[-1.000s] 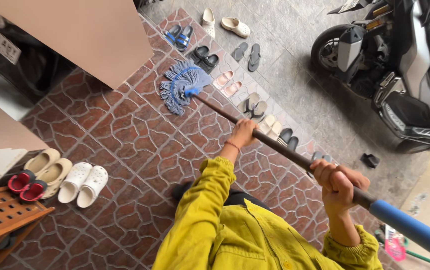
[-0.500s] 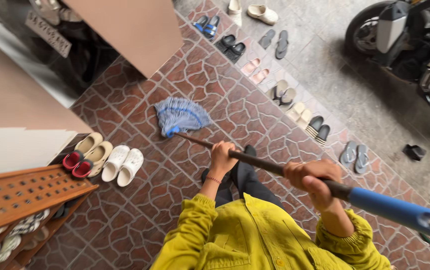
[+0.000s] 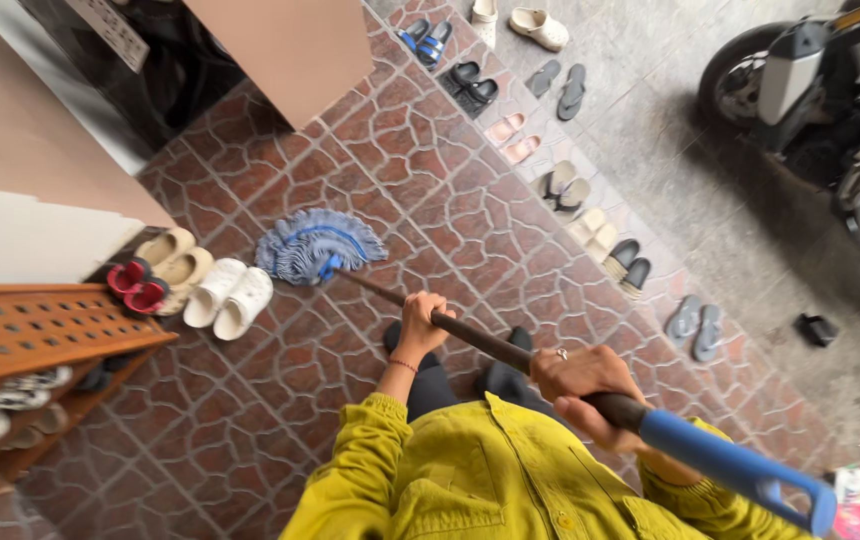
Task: The person mops a tiled floor in a covered entryway using a blue string mop. They move the mop back and forth across the surface, navigating around a parked scooter, a shoe rack, and scattered footwear. The camera angle is high and downward-facing, showing the mop head and the person's hands on the handle.
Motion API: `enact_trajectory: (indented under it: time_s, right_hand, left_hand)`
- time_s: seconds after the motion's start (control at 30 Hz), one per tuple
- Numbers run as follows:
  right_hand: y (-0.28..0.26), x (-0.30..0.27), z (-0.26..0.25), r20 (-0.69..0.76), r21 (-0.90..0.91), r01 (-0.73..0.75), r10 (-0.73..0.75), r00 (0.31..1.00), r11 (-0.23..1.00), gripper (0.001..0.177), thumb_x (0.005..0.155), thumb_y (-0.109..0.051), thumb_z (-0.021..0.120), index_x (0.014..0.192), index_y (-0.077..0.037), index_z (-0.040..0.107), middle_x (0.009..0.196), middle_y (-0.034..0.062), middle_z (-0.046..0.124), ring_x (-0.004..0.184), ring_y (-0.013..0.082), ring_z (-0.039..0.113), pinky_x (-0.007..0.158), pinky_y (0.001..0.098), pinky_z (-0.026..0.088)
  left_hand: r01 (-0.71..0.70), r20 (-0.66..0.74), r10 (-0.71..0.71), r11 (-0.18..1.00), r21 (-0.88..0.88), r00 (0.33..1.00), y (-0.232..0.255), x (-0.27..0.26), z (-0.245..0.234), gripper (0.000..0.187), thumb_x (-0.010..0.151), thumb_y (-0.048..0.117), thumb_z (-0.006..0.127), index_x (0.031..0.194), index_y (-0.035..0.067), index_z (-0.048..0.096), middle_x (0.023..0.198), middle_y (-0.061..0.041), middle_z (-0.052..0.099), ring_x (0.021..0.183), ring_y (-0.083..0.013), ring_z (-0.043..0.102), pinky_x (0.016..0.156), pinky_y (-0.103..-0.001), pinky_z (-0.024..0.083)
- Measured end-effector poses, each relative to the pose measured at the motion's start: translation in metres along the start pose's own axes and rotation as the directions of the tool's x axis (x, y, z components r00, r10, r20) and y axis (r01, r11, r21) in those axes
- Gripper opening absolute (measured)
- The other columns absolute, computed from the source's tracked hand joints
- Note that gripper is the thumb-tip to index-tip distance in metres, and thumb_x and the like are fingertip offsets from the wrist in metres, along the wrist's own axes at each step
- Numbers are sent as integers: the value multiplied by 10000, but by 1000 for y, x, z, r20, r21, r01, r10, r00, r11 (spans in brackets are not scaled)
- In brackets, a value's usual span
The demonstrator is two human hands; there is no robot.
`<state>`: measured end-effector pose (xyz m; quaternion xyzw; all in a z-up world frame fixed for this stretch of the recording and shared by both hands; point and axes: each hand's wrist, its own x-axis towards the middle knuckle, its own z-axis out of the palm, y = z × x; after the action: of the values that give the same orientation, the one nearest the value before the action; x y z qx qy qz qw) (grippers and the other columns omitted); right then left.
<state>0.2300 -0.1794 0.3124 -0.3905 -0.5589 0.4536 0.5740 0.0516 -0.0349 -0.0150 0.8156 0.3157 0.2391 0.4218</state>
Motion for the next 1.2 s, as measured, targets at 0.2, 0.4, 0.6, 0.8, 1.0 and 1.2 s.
enact_trajectory:
  time_s: [0.2,0.4,0.6,0.8,1.0,1.2]
  right_hand:
    - [-44,-56,-57,-30,-237,-18,11,999,971,278,897,-88,525,637,-26,447,600,100,441,542,267,459,689,421,463]
    - [-45,-117,-103,-151,-393,-58,-2,989,918,251,848,-50,515,605,-40,455,574,72,451,504,212,457,676,384,490]
    - [-39,-160,-111,-246,-432,-23,-93,965,902,280,859,-72,522,587,-61,455,540,47,446,458,164,414,566,362,417]
    - [-51,-189,-127,-356,-283,87,-189,915,955,397,930,-195,528,547,-123,452,463,-13,400,416,113,336,480,327,326]
    - [-64,-184,-91,-346,-152,136,-182,920,979,365,848,-197,551,514,-129,419,432,-18,361,378,110,307,421,336,288]
    - [-53,-179,-24,-243,18,144,-135,961,989,371,869,-212,550,529,-133,421,444,-24,367,370,115,325,412,350,355]
  left_hand:
    - [-169,68,176,981,-96,982,44,49,107,344,691,239,718,570,84,436,615,-126,558,687,-375,573,664,-484,447]
    - [-288,147,318,937,-196,937,62,102,231,312,735,212,730,600,110,468,666,-118,595,729,-388,589,716,-474,478]
    - [-386,284,413,910,-150,865,78,110,301,242,626,199,765,587,135,535,660,-101,623,747,-367,623,732,-466,492]
    - [-237,157,267,953,-189,951,129,72,283,167,630,221,763,699,150,629,746,-88,660,834,-343,649,805,-466,497]
    - [-72,149,83,994,-81,985,157,3,201,195,750,289,713,663,141,620,737,-87,659,851,-339,653,843,-476,477]
    - [54,-14,-54,999,1,998,150,-99,110,276,773,331,727,637,130,595,713,-69,647,807,-313,649,791,-475,455]
